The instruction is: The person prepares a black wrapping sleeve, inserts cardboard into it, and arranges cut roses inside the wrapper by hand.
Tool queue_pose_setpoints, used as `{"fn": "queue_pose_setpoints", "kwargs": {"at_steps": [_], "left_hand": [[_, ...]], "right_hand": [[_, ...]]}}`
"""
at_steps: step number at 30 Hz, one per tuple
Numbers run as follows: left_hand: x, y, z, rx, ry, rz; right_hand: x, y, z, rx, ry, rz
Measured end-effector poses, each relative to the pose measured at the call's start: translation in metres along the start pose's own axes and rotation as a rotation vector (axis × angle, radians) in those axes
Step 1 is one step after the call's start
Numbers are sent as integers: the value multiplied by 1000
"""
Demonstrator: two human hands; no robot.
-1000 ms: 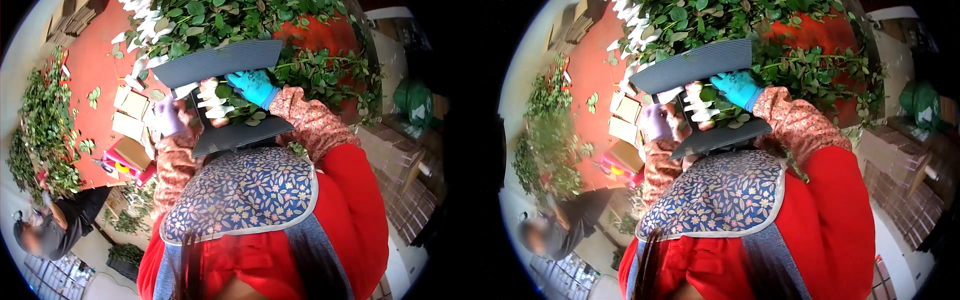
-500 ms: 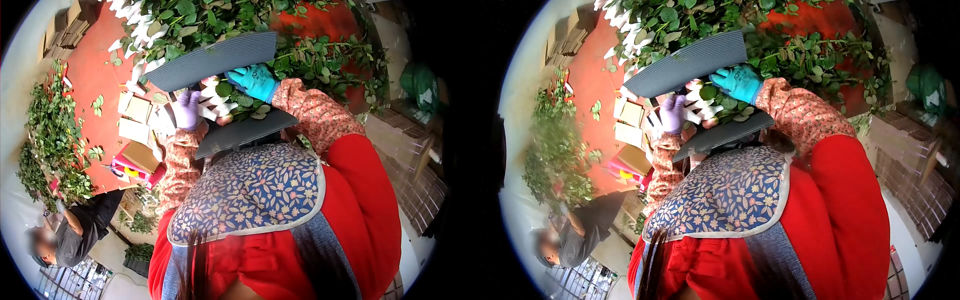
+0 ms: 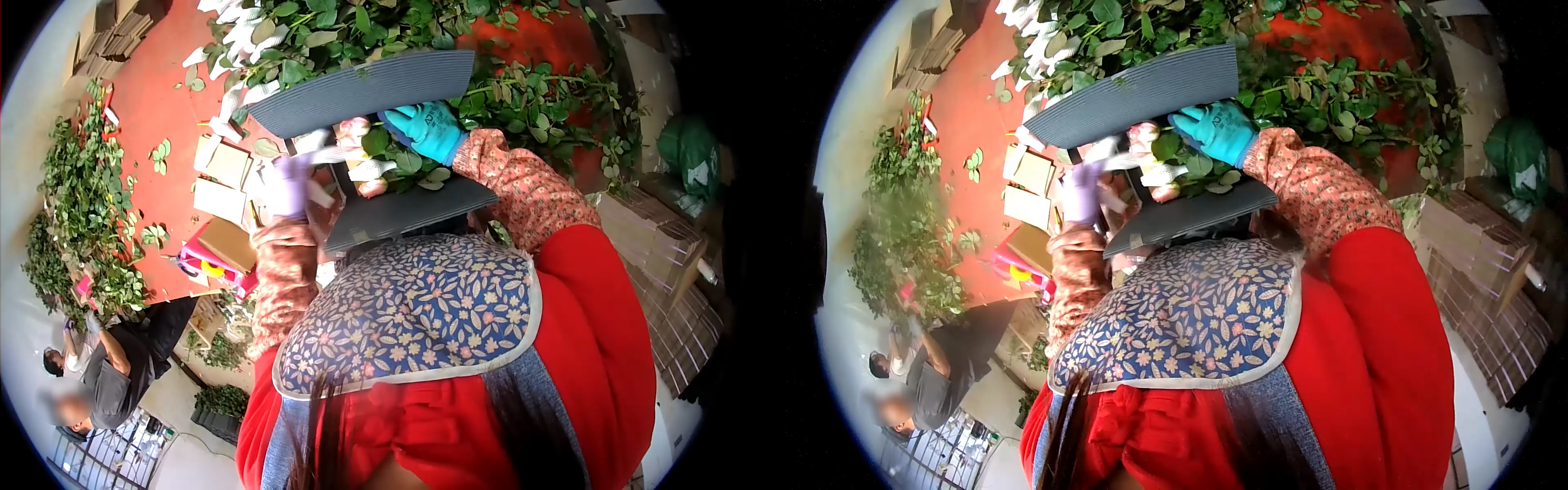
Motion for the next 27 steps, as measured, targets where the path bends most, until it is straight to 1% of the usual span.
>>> {"fn": "queue_pose_setpoints", "kwargs": {"at_steps": [2, 3, 4, 5, 6, 7, 8, 10, 12, 13, 14, 16, 17, 18, 19, 20, 21, 22, 23, 25, 26, 27], "left_hand": [[20, -5, 8, -275, -229, -26], [21, -8, 12, -272, -146, 104], [18, -9, 17, -359, 198, 121], [7, -17, 7, -401, 287, 140], [-8, -23, -6, -447, 374, 159], [-27, -13, 8, -398, 249, 213], [-41, -7, 7, -351, 118, 268], [-49, -3, 11, -306, 20, 266], [-50, -8, 3, -334, -125, 170], [-44, -6, 8, -255, -93, 215], [-34, -8, 7, -253, -88, 213], [-6, -24, 0, -541, 425, 147], [9, -35, 18, -482, 400, 176], [25, -46, 48, -360, 359, 225], [44, -63, 72, -234, 517, 305], [63, -78, 120, -280, 545, 365], [78, -108, 123, -171, 785, 380], [85, -132, 131, 23, 946, 412], [88, -151, 163, 91, 1093, 354], [84, -153, 160, 86, 1298, 195], [76, -135, 112, 20, 1351, 94], [66, -113, 86, 10, 1197, 87]], "right_hand": [[1, -1, 2, -2, -21, -31], [-1, -3, 0, 6, -15, -28], [-4, -5, -5, -21, -7, 41], [-7, -6, -5, -52, 0, 109], [-7, -5, -4, -50, 0, 108], [-6, -4, -3, -44, 20, 113], [-3, -4, -4, -36, 36, 122], [-1, -4, -4, -50, 67, 173], [0, -3, -2, -37, 58, 116], [2, -1, 0, -29, 68, 89], [2, -2, 1, -29, 72, 87], [1, 0, 0, -67, 56, 100], [1, 0, 0, -39, 67, 65], [3, 0, 0, -34, 70, 69], [4, 1, 2, -17, 63, 35], [4, 2, 2, -2, 56, -2], [0, -2, 1, -16, -2, -13], [-2, -4, 0, -18, 11, -9], [-2, -4, -3, -18, 17, 3], [1, -1, -2, -31, 9, 26], [0, -1, -1, -22, 13, 39], [0, 0, -2, -26, 34, 37]]}}
Point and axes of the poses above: each hand's wrist, its own y-axis towards the middle knuckle, its own x-axis out of the back of the hand, z = x × y, the point moved 1 cm from there along y, towards the middle knuckle, and after that the axes turned 11 degrees about y, right-handed, at the moved point
